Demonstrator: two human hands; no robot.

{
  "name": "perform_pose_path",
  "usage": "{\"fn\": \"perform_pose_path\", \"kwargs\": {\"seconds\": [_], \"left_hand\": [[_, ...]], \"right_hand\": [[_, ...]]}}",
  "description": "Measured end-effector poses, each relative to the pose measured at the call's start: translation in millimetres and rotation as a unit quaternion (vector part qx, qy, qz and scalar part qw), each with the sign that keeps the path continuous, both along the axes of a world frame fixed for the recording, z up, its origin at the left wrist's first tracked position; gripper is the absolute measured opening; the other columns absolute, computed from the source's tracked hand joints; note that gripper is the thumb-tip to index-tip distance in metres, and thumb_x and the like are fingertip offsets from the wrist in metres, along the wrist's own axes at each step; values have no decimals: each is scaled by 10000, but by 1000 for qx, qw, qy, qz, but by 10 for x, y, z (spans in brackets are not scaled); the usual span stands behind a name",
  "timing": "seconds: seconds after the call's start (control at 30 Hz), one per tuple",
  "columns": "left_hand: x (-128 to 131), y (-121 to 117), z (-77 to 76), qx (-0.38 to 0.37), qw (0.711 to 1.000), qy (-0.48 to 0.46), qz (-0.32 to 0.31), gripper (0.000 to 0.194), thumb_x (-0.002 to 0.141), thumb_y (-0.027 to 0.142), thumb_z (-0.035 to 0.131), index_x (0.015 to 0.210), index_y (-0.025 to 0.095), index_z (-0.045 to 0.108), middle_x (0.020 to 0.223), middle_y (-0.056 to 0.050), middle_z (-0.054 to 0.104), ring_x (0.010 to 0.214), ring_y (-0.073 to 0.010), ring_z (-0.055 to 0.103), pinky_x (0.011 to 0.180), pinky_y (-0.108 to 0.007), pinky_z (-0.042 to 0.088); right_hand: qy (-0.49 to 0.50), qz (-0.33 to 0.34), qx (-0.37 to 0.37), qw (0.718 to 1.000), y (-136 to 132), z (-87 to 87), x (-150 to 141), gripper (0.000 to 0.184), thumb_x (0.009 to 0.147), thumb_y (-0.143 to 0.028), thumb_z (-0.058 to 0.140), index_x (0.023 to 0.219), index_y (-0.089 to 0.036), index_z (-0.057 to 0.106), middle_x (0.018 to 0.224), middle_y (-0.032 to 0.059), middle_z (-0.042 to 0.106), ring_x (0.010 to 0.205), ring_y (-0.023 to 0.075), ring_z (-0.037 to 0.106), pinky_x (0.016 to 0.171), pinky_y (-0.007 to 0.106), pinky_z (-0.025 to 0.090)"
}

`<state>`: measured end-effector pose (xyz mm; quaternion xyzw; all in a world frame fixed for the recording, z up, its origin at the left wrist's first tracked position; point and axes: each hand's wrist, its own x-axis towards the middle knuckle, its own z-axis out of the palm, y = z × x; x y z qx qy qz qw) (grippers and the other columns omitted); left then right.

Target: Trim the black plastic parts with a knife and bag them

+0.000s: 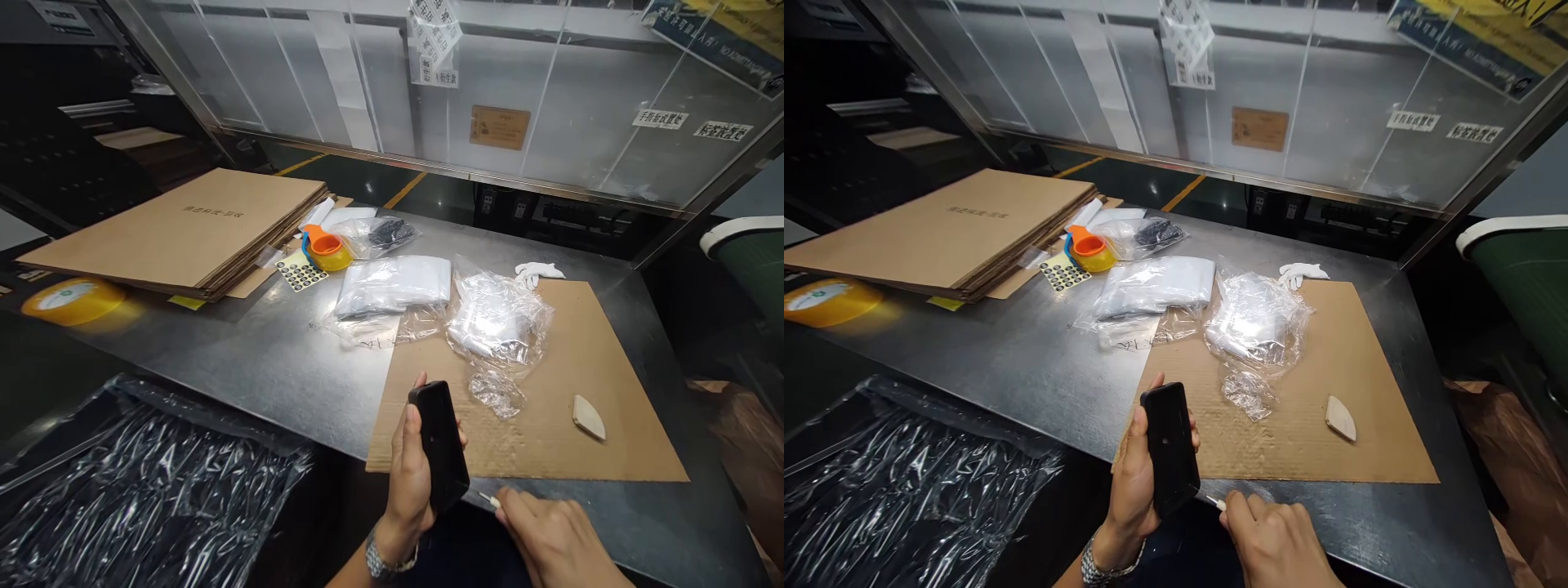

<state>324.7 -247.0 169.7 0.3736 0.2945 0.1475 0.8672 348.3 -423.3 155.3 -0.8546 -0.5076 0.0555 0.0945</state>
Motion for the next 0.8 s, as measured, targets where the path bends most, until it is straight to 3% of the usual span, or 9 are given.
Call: {"fn": "perform_pose_path", "kwargs": {"seconds": [0.1, 0.23, 0.3, 0.37, 0.5, 0.63, 0.73, 0.77, 0.8], "left_hand": [[-4, -15, -19, 3, 1000, -7, 0, 663, 832, 543, 433, 1401, 276, 223, 716, -34, 620, 580, -146, 572, 493, -229, 458], [-60, -64, -86, 39, 999, -29, 24, 650, 827, 539, 446, 1385, 251, 280, 749, -48, 635, 605, -161, 587, 517, -251, 480], [-108, -80, -150, 68, 996, -57, 29, 602, 817, 526, 476, 1341, 246, 376, 782, -58, 646, 635, -171, 599, 563, -273, 495], [-144, -84, -213, 81, 990, -113, 17, 549, 794, 517, 519, 1278, 264, 464, 823, -64, 656, 669, -186, 611, 624, -307, 504], [-114, -65, -222, 37, 982, -187, 10, 517, 778, 528, 527, 1249, 320, 478, 825, -54, 661, 667, -197, 614, 632, -331, 498], [15, -21, -108, -28, 992, -118, 31, 569, 839, 512, 434, 1355, 302, 320, 749, -35, 639, 605, -160, 595, 591, -278, 487], [87, 14, -84, -92, 994, -57, 9, 552, 858, 475, 427, 1365, 302, 292, 726, -26, 626, 579, -144, 593, 534, -238, 476], [101, 19, -94, -116, 993, -38, 1, 542, 858, 465, 435, 1357, 293, 310, 722, -25, 623, 573, -141, 594, 520, -231, 474], [109, 21, -109, -140, 990, -19, -7, 528, 857, 459, 443, 1341, 277, 340, 716, -26, 620, 564, -139, 596, 503, -223, 470]], "right_hand": [[23, -21, -25, 999, 17, -23, -18, 254, 934, -208, 288, 733, -220, 443, 520, -42, 530, 369, 126, 504, 405, 284, 155], [236, -90, -42, 967, 66, 40, 16, 322, 954, -301, 221, 721, -215, 425, 500, -36, 475, 427, 109, 455, 445, 241, 237], [383, -127, -15, 915, 83, 57, 36, 365, 959, -372, 204, 732, -210, 439, 471, -48, 443, 440, 97, 437, 469, 218, 278], [523, -157, 22, 838, 84, 16, 34, 419, 949, -460, 213, 771, -199, 489, 452, -61, 424, 421, 80, 411, 468, 200, 295], [704, -139, 83, 692, 55, -187, -37, 494, 818, -625, 433, 717, -158, 559, 503, -57, 431, 419, 45, 364, 432, 172, 271], [746, -159, 175, 623, 48, -255, -90, 534, 794, -654, 443, 709, -139, 561, 459, -54, 433, 385, 34, 345, 401, 157, 246], [726, -216, 236, 608, 54, -214, -39, 563, 839, -661, 310, 834, -146, 538, 426, -64, 444, 312, 39, 325, 357, 156, 240], [699, -238, 241, 630, 49, -216, 4, 561, 853, -652, 274, 875, -151, 526, 444, -63, 460, 302, 43, 333, 350, 160, 250], [650, -260, 235, 675, 39, -234, 61, 547, 870, -631, 248, 906, -157, 518, 472, -59, 478, 304, 50, 355, 350, 166, 270]]}}
